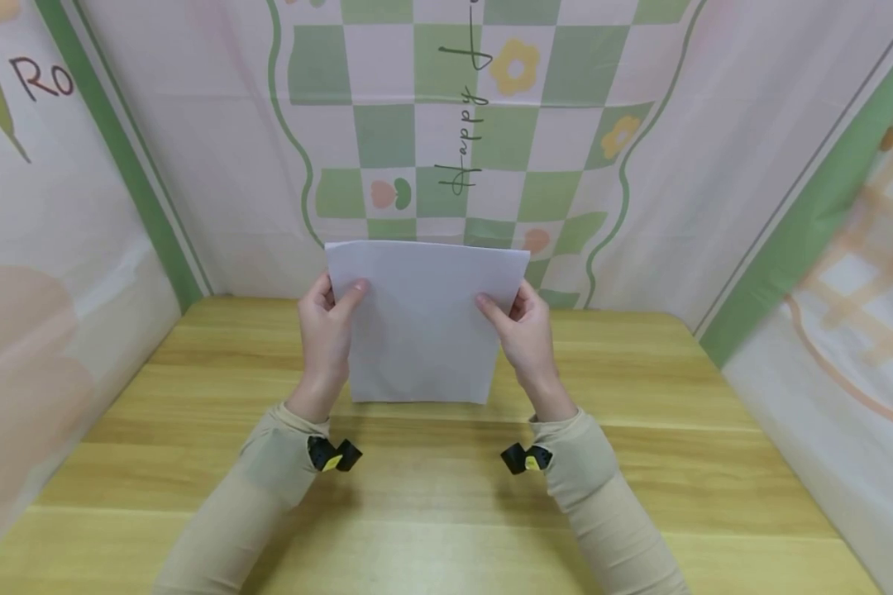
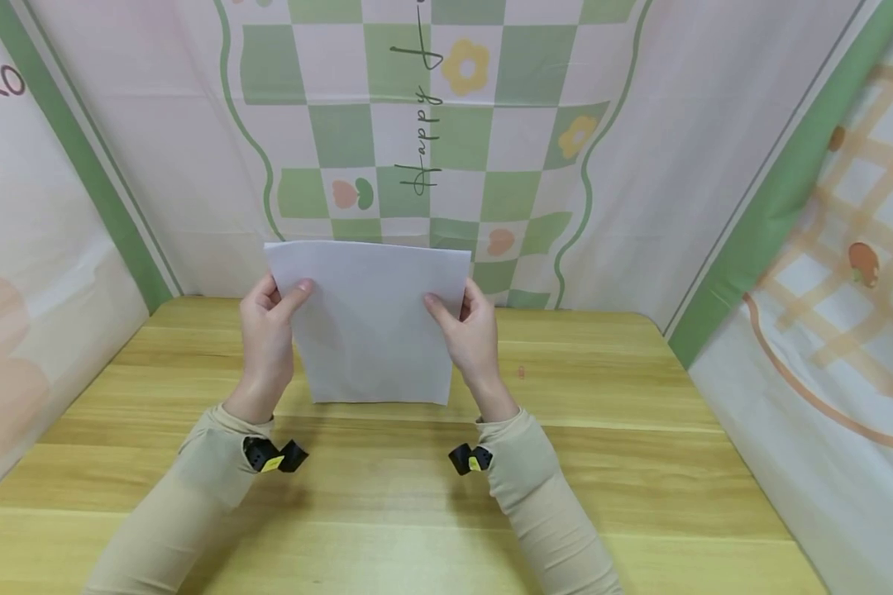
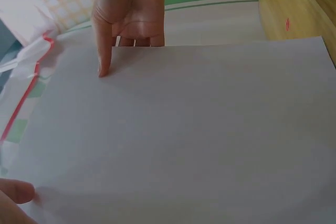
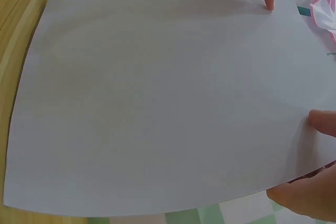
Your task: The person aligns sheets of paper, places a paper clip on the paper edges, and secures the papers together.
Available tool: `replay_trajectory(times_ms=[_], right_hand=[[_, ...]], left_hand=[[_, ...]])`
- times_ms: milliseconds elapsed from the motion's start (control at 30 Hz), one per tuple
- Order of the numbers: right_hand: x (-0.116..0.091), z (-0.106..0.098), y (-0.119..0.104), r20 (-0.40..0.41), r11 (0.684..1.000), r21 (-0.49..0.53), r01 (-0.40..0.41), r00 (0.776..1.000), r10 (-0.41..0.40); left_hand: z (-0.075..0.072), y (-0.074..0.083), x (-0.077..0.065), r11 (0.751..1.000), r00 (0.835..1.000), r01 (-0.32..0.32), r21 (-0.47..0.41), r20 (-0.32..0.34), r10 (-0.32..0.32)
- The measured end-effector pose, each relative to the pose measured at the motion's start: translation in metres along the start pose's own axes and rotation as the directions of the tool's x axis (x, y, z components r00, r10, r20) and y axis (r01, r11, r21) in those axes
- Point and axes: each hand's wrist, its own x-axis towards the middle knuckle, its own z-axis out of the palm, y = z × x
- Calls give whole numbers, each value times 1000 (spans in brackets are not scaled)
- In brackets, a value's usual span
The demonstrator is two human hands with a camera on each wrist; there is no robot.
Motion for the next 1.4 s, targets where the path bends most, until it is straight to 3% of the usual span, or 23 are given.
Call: replay_trajectory(times_ms=[567,967,1200,1400], right_hand=[[4,-7,19,93,989,-57,-133,986,138],[5,-9,28,123,985,-109,-137,981,150],[4,-10,29,133,983,-121,-136,979,152],[4,-11,28,124,981,-134,-137,980,154]], left_hand=[[-8,-18,4,998,997,61,5,46,-61],[-15,-31,5,993,992,102,59,65,-106],[-17,-35,5,990,995,97,100,27,-100],[-18,-34,5,994,997,79,79,-23,-78]])
